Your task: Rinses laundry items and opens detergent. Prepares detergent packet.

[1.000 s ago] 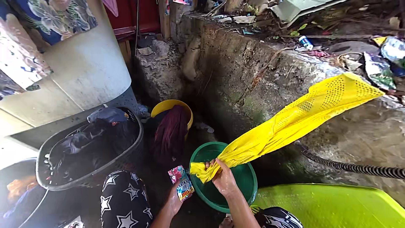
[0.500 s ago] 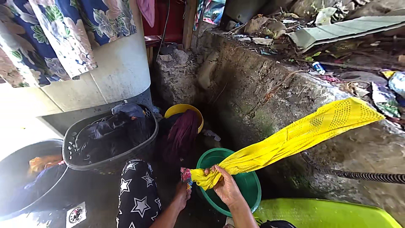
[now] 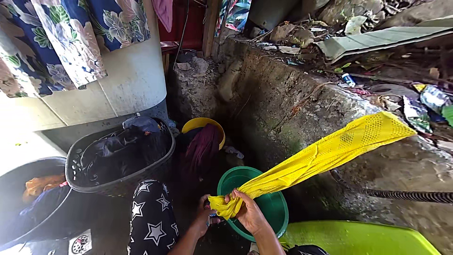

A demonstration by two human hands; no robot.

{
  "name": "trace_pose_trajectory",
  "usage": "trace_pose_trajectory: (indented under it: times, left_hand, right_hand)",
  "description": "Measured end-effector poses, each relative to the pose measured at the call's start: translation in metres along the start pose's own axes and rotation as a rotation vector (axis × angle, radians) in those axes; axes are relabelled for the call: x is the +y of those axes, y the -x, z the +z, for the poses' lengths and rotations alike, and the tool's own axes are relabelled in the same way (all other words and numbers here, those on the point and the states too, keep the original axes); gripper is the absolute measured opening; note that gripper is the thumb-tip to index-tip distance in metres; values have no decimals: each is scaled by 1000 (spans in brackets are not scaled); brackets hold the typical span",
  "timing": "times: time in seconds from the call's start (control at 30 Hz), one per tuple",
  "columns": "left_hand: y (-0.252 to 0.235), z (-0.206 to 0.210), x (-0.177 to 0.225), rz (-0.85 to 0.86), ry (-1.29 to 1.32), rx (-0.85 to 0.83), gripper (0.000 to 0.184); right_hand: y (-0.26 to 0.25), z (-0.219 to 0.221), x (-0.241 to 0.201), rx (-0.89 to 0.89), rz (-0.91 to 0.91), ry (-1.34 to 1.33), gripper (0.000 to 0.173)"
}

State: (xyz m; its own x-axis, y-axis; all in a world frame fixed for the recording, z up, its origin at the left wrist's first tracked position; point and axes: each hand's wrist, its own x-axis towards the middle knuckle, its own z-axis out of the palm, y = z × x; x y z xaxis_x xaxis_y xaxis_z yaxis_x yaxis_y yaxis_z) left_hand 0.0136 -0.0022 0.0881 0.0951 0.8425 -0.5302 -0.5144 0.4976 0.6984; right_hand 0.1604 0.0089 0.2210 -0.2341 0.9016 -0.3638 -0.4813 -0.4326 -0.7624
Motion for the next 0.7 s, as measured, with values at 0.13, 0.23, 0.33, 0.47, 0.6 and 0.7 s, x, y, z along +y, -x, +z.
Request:
trace_pose_trajectory:
  times: [0.13, 0.23, 0.33, 0.47, 0.6, 0.7]
  left_hand:
    - [2, 6, 3, -37, 27, -14, 25]
    - [0, 3, -1, -27, -19, 13, 24]
    - [2, 6, 2, -129, -69, 78, 53]
    - [13, 10, 2, -143, -10, -46, 29]
    - [9, 9, 0, -71, 17, -102, 39]
    - [3, 7, -2, -39, -95, -10, 36]
  right_hand:
    - [1, -5, 0, 13, 29, 12, 33]
    - [2, -8, 2, 23, 38, 22, 34]
    - [3, -10, 2, 17, 43, 31, 33]
    - [1, -12, 4, 11, 24, 67, 30]
    - [-4, -25, 8, 64, -41, 140, 24]
    - [-6, -34, 9, 115, -64, 110, 23]
